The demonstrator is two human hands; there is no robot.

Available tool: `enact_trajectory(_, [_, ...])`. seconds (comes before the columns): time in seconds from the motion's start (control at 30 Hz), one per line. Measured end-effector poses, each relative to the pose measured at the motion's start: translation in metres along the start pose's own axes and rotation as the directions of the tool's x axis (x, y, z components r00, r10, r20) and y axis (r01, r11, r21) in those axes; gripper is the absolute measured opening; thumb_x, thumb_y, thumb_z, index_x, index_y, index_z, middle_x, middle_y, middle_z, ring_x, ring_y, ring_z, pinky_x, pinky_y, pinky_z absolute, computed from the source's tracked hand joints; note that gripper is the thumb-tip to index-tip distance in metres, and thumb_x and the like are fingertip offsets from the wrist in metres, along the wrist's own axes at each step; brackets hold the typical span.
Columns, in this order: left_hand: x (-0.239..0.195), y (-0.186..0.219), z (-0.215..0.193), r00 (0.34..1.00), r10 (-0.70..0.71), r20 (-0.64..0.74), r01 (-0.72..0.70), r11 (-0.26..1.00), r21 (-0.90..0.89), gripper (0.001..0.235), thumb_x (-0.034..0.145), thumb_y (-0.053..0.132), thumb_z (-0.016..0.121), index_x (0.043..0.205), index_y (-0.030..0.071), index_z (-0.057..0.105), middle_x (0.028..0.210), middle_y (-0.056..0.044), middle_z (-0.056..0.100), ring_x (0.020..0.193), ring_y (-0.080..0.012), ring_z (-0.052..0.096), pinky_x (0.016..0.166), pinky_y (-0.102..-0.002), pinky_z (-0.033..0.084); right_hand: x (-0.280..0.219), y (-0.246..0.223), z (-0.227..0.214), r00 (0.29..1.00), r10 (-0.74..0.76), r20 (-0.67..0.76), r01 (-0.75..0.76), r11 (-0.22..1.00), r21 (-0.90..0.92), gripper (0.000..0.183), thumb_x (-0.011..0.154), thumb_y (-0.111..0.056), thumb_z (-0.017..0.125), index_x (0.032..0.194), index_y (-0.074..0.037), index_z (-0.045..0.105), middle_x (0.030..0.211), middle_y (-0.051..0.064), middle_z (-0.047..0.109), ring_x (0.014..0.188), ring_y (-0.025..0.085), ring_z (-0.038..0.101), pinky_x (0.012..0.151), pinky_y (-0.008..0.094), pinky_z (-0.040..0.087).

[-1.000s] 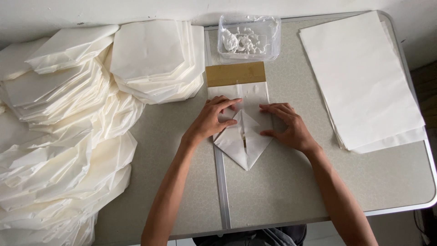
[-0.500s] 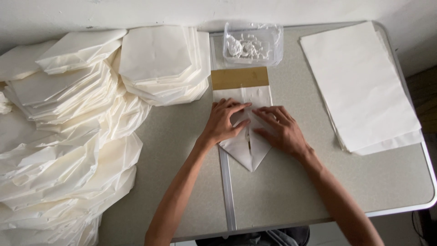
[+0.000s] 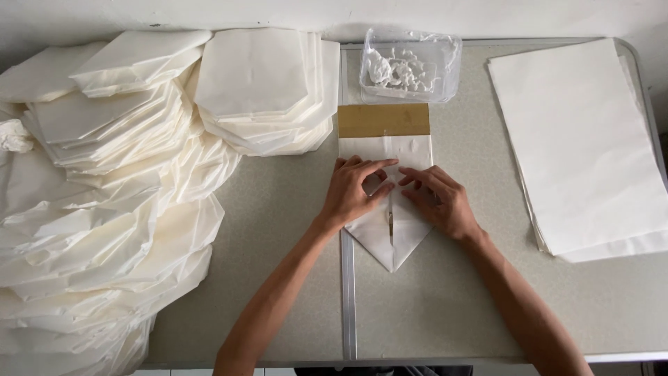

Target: Folding the bottom of a white paper bag and preparing a paper insert using a template

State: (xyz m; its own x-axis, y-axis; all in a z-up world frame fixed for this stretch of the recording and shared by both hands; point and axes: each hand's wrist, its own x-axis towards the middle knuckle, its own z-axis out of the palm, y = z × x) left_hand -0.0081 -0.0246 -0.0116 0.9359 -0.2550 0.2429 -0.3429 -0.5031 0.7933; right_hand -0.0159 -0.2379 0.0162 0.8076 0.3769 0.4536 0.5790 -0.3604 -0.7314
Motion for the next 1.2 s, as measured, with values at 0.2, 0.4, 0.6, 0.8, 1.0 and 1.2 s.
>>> enact_trajectory(0.2, [0.001,0.008,-0.004,0.999,0.027,-0.03,-0.026,1.0,0.009,0.048,0.09,0.029,0.076,0.137,0.027,0.065,0.083,0.007,0.075,0.078,-0.0147,0.061,0.086,-0.031,0.039,0.006,-0.007,-0.002,0.993,-0.12,-0.016,0.112,0.963,-0.244,0.013,0.094,-0.004,0.068,0.105,-0.002,0.075,0.093,0.011,0.073,0.075,0.026,0.067,0.06,0.034,0.054])
enact_trajectory(0.4, [0.0,0.008,-0.002,0.997,0.011,-0.083,-0.013,1.0,-0.017,0.062,0.088,0.025,0.08,0.146,0.028,0.058,0.084,0.006,0.076,0.079,-0.0141,0.062,0.088,-0.031,0.039,0.007,-0.01,-0.001,0.989,-0.15,-0.004,0.14,0.93,-0.339,0.017,0.095,-0.002,0.065,0.108,-0.006,0.075,0.089,0.011,0.07,0.073,0.026,0.065,0.055,0.034,0.053])
enact_trajectory(0.6, [0.0,0.006,0.001,0.997,-0.004,-0.083,0.003,1.0,-0.007,0.064,0.092,0.031,0.078,0.15,0.028,0.052,0.088,0.009,0.078,0.078,-0.0104,0.06,0.086,-0.028,0.038,0.008,-0.014,-0.002,0.991,-0.134,0.006,0.129,0.933,-0.337,0.021,0.092,0.003,0.062,0.106,-0.005,0.076,0.093,0.014,0.07,0.072,0.026,0.064,0.053,0.034,0.051])
enact_trajectory(0.8, [0.001,0.006,0.0,0.998,-0.01,-0.062,0.012,1.0,0.021,0.067,0.09,0.031,0.078,0.151,0.028,0.05,0.092,0.009,0.078,0.08,-0.0117,0.061,0.087,-0.03,0.038,0.002,-0.006,-0.002,0.991,-0.129,0.036,0.133,0.928,-0.348,0.027,0.091,0.004,0.061,0.112,-0.006,0.075,0.098,0.013,0.069,0.071,0.026,0.063,0.054,0.035,0.052])
enact_trajectory(1.0, [0.0,0.003,0.0,0.999,0.013,-0.05,-0.012,0.999,0.031,0.055,0.095,0.034,0.073,0.147,0.028,0.055,0.091,0.009,0.078,0.078,-0.0129,0.061,0.084,-0.032,0.038,0.001,-0.005,-0.003,0.991,-0.11,0.073,0.128,0.93,-0.345,0.029,0.086,0.005,0.062,0.11,-0.006,0.075,0.101,0.013,0.067,0.072,0.025,0.063,0.056,0.035,0.052])
enact_trajectory(1.2, [0.0,0.005,-0.002,0.999,0.023,-0.041,-0.021,0.999,0.029,0.053,0.095,0.032,0.074,0.145,0.027,0.058,0.093,0.008,0.078,0.079,-0.0128,0.061,0.084,-0.032,0.038,-0.001,-0.002,-0.001,0.993,-0.098,0.068,0.116,0.93,-0.349,0.03,0.088,0.005,0.063,0.111,-0.007,0.076,0.102,0.013,0.067,0.072,0.025,0.064,0.057,0.033,0.052])
